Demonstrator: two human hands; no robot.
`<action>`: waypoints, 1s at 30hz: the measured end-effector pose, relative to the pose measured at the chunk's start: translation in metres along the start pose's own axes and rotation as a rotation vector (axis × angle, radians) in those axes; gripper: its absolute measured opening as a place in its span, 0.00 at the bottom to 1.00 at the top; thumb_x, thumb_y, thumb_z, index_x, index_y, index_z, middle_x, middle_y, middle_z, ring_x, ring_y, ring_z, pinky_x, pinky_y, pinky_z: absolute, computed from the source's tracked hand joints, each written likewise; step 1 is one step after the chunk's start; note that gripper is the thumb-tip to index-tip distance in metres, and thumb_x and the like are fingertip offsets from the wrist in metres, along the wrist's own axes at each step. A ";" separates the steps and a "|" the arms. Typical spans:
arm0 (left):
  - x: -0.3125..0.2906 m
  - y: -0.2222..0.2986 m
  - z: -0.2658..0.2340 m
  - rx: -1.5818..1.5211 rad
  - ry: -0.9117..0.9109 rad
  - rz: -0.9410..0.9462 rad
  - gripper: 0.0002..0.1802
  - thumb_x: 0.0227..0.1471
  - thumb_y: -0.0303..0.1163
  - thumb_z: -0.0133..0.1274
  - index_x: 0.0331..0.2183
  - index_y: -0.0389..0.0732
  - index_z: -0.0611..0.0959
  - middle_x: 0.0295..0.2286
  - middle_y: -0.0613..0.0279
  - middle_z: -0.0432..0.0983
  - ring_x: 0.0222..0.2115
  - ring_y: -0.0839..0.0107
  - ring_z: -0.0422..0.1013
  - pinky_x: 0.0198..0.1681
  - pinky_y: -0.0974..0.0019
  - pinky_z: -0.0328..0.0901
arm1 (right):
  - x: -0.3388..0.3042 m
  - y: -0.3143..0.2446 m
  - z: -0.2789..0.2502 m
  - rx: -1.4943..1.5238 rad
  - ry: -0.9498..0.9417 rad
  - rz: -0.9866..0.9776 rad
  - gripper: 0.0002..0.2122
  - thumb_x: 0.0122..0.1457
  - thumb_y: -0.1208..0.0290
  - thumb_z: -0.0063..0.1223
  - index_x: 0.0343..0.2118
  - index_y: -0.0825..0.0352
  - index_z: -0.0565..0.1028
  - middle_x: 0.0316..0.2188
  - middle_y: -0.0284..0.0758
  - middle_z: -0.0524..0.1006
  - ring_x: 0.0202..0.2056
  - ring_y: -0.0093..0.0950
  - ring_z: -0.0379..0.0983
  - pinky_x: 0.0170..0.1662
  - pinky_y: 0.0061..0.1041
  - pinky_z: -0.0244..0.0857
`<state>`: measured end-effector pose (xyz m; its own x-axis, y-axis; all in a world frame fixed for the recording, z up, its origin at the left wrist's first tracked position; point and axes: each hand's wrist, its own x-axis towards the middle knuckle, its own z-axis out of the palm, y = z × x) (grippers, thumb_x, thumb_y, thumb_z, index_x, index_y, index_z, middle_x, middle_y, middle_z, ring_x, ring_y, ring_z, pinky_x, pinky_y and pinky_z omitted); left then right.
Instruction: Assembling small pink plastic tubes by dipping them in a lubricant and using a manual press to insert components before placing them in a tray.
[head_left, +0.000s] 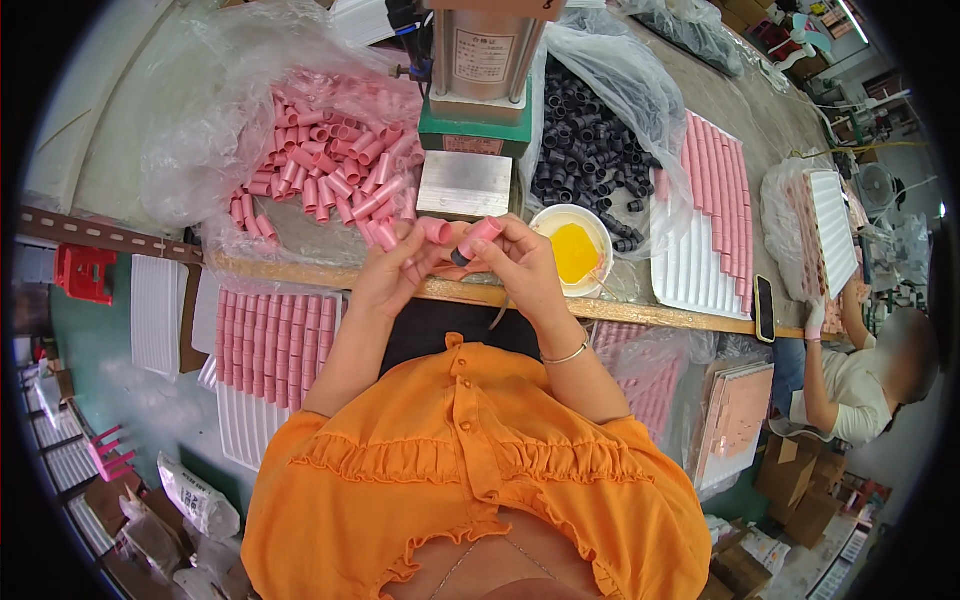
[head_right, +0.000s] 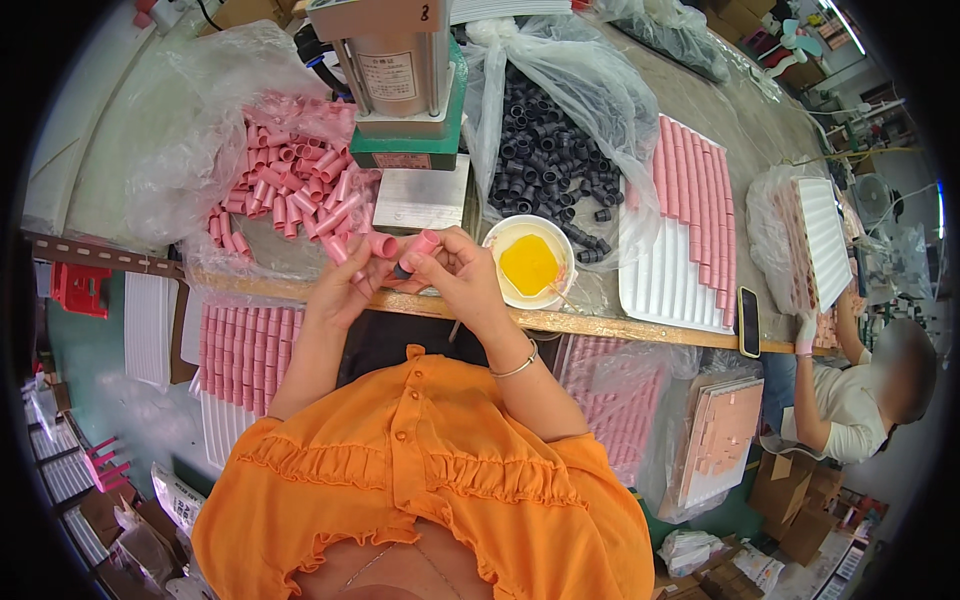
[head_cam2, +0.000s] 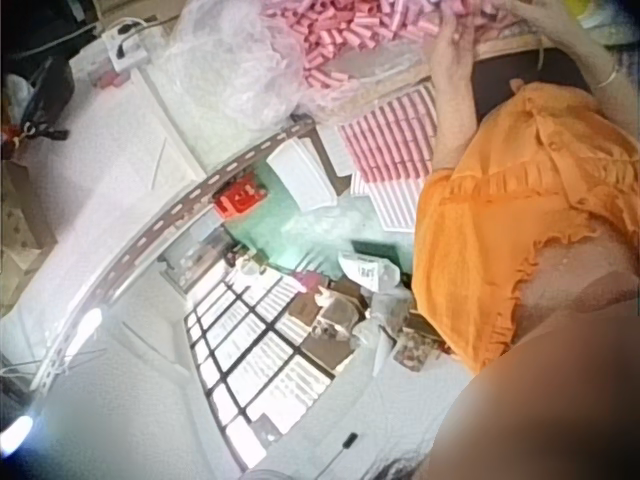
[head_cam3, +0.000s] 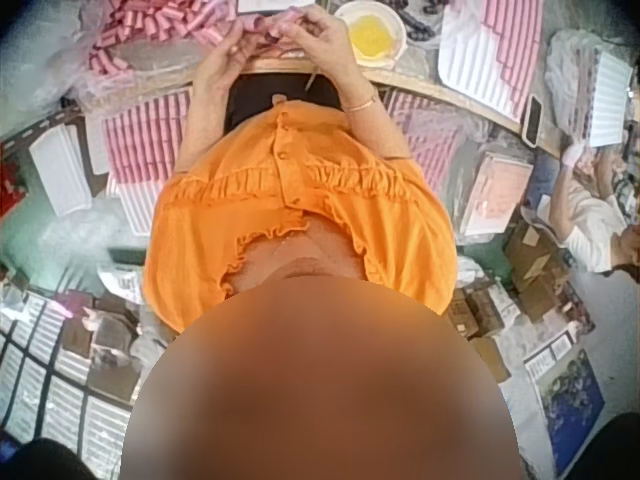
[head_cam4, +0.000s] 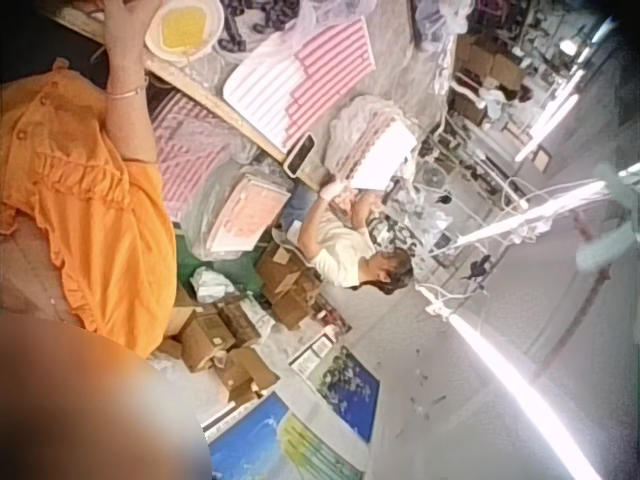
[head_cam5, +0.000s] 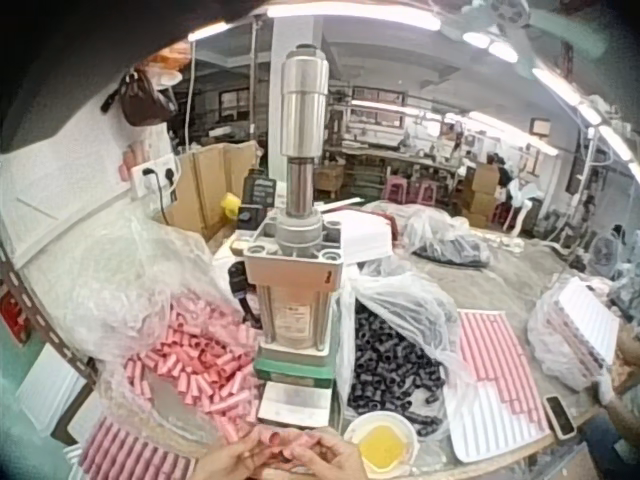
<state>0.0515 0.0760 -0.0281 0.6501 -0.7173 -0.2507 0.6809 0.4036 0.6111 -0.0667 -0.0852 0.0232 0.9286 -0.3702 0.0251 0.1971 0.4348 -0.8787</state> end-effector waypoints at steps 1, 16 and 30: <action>-0.006 -0.001 0.017 -0.061 0.039 -0.056 0.06 0.57 0.27 0.54 0.30 0.44 0.73 0.34 0.65 0.76 0.37 0.75 0.75 0.43 0.70 0.73 | 0.001 0.002 0.001 -0.001 0.002 0.000 0.09 0.58 0.79 0.57 0.40 0.76 0.75 0.35 0.34 0.74 0.34 0.20 0.75 0.35 0.16 0.71; -0.008 -0.037 0.027 -0.724 -0.074 -0.323 0.14 0.60 0.28 0.49 0.48 0.38 0.71 0.44 0.59 0.73 0.46 0.70 0.73 0.52 0.66 0.71 | 0.011 -0.002 0.010 -0.857 0.060 -0.546 0.11 0.46 0.77 0.65 0.35 0.68 0.79 0.33 0.36 0.73 0.30 0.28 0.73 0.32 0.22 0.68; 0.001 -0.007 0.034 1.775 -0.172 0.430 0.11 0.37 0.19 0.57 0.27 0.36 0.73 0.33 0.50 0.78 0.37 0.47 0.72 0.40 0.54 0.67 | 0.100 0.023 -0.037 -1.343 0.233 -0.275 0.15 0.40 0.64 0.70 0.32 0.61 0.80 0.25 0.35 0.76 0.34 0.37 0.72 0.39 0.38 0.65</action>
<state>0.0362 0.0527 -0.0072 0.5472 -0.8283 0.1203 -0.6969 -0.3713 0.6135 0.0195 -0.1428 -0.0122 0.8103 -0.4990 0.3072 -0.2104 -0.7370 -0.6423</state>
